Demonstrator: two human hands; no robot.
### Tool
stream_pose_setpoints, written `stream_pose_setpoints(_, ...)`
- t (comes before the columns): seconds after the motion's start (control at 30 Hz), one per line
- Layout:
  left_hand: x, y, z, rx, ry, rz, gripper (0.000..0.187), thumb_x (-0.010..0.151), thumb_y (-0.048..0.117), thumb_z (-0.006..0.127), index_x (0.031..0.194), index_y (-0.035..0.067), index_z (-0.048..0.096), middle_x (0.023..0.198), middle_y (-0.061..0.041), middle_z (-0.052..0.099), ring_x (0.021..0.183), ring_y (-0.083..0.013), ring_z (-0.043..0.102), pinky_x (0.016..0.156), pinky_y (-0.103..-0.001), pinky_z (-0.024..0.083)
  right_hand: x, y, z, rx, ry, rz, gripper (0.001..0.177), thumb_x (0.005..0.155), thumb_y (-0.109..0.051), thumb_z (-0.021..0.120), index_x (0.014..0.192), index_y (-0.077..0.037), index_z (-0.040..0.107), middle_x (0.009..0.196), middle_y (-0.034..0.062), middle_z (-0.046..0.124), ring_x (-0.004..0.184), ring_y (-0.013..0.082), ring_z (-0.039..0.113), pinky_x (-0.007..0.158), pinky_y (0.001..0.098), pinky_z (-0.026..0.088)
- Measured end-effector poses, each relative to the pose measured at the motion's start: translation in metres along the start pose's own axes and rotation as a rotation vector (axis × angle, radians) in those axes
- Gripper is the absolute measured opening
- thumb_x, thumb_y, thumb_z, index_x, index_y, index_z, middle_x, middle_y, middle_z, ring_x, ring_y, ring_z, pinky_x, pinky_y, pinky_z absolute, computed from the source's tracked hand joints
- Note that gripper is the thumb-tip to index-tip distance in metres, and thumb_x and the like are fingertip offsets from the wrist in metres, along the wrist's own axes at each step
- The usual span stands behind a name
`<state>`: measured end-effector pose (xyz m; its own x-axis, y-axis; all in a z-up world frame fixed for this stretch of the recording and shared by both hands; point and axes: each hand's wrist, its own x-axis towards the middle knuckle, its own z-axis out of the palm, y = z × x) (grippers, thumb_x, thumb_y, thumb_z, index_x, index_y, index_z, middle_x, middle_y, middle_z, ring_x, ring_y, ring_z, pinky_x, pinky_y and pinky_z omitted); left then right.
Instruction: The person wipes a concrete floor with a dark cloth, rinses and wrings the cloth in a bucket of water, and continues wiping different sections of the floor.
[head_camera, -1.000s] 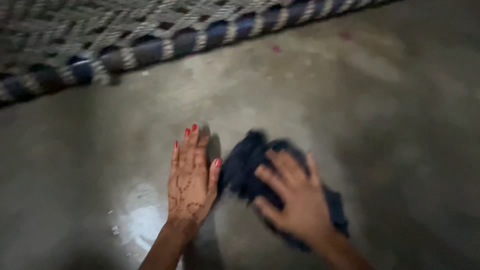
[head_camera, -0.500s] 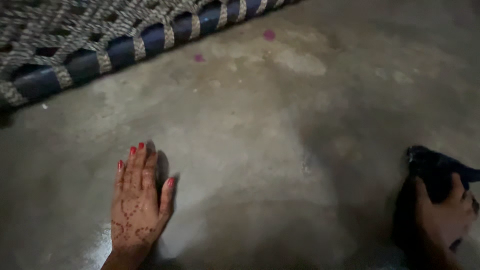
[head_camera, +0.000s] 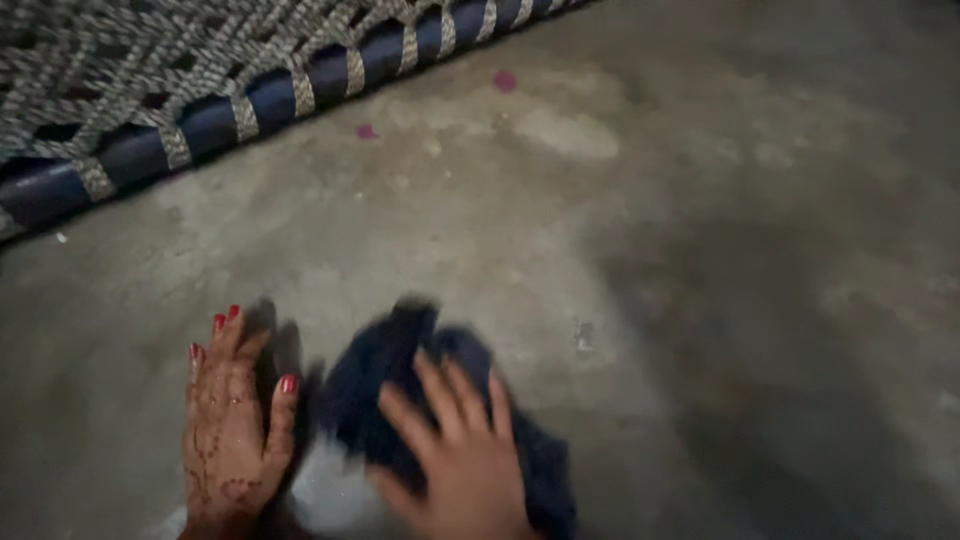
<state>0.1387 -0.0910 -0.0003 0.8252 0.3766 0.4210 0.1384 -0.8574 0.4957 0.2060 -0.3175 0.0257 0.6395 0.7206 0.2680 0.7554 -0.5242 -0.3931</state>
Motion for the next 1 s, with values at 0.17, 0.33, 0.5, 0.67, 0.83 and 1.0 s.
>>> stream_pose_setpoints(0.17, 0.0, 0.002, 0.002, 0.059, -0.079, 0.024, 0.051, 0.096, 0.024, 0.056, 0.14, -0.003, 0.05, 0.158, -0.022, 0.041, 0.151, -0.0394, 0.035, 0.127, -0.053, 0.02, -0.068, 0.069, -0.038, -0.088, -0.087, 0.072, 0.064, 0.077, -0.049, 0.077, 0.134, -0.024, 0.065, 0.151, 0.0149, 0.049, 0.138, 0.0381, 0.044, 0.109, 0.0661, 0.025)
stream_pose_setpoints(0.33, -0.001, 0.004, 0.004, 0.091, -0.054, -0.005, 0.053, 0.098, 0.026, 0.058, 0.141, -0.003, 0.049, 0.159, -0.024, 0.04, 0.151, -0.0406, 0.035, 0.126, -0.054, 0.022, -0.124, 0.26, -0.104, -0.355, 0.177, 0.52, 0.071, 0.085, -0.038, 0.073, 0.147, -0.006, 0.056, 0.142, 0.0222, 0.059, 0.13, 0.0423, 0.055, 0.109, 0.0534, 0.044)
stream_pose_setpoints(0.5, 0.004, 0.01, 0.003, 0.077, -0.01, -0.02, 0.066, 0.09, 0.038, 0.067, 0.139, -0.002, 0.049, 0.156, -0.025, 0.041, 0.149, -0.0413, 0.036, 0.124, -0.056, 0.025, -0.114, 0.392, -0.112, -0.747, 0.354, 0.762, 0.078, 0.099, -0.048, 0.074, 0.16, -0.009, 0.047, 0.155, 0.0251, 0.048, 0.143, 0.0484, 0.044, 0.11, 0.0581, 0.039)
stream_pose_setpoints(0.67, 0.015, 0.008, 0.003, 0.083, -0.057, -0.047, 0.075, 0.083, 0.043, 0.071, 0.138, -0.003, 0.049, 0.155, -0.023, 0.041, 0.147, -0.0414, 0.035, 0.122, -0.057, 0.024, 0.027, 0.335, -0.081, -0.495, 0.332, 0.627, 0.08, 0.097, -0.051, 0.076, 0.158, -0.007, 0.05, 0.157, 0.0238, 0.051, 0.139, 0.0453, 0.047, 0.115, 0.0567, 0.038)
stream_pose_setpoints(0.83, 0.009, 0.004, -0.002, 0.038, -0.059, -0.061, 0.071, 0.088, 0.04, 0.068, 0.141, -0.002, 0.048, 0.158, -0.025, 0.037, 0.151, -0.0418, 0.031, 0.124, -0.056, 0.02, 0.138, 0.145, 0.009, -0.336, 0.236, 0.146, 0.073, 0.089, -0.043, 0.071, 0.152, -0.012, 0.052, 0.147, 0.0227, 0.054, 0.138, 0.0409, 0.047, 0.113, 0.0573, 0.032)
stream_pose_setpoints(1.0, 0.001, -0.005, -0.006, -0.073, 0.048, -0.113, 0.062, 0.096, 0.033, 0.061, 0.144, -0.002, 0.045, 0.164, -0.026, 0.034, 0.156, -0.0417, 0.03, 0.13, -0.056, 0.015, 0.093, -0.001, 0.031, -0.036, -0.061, -0.08, 0.071, 0.085, -0.048, 0.069, 0.148, -0.019, 0.052, 0.158, 0.0172, 0.039, 0.145, 0.0385, 0.033, 0.117, 0.0635, 0.018)
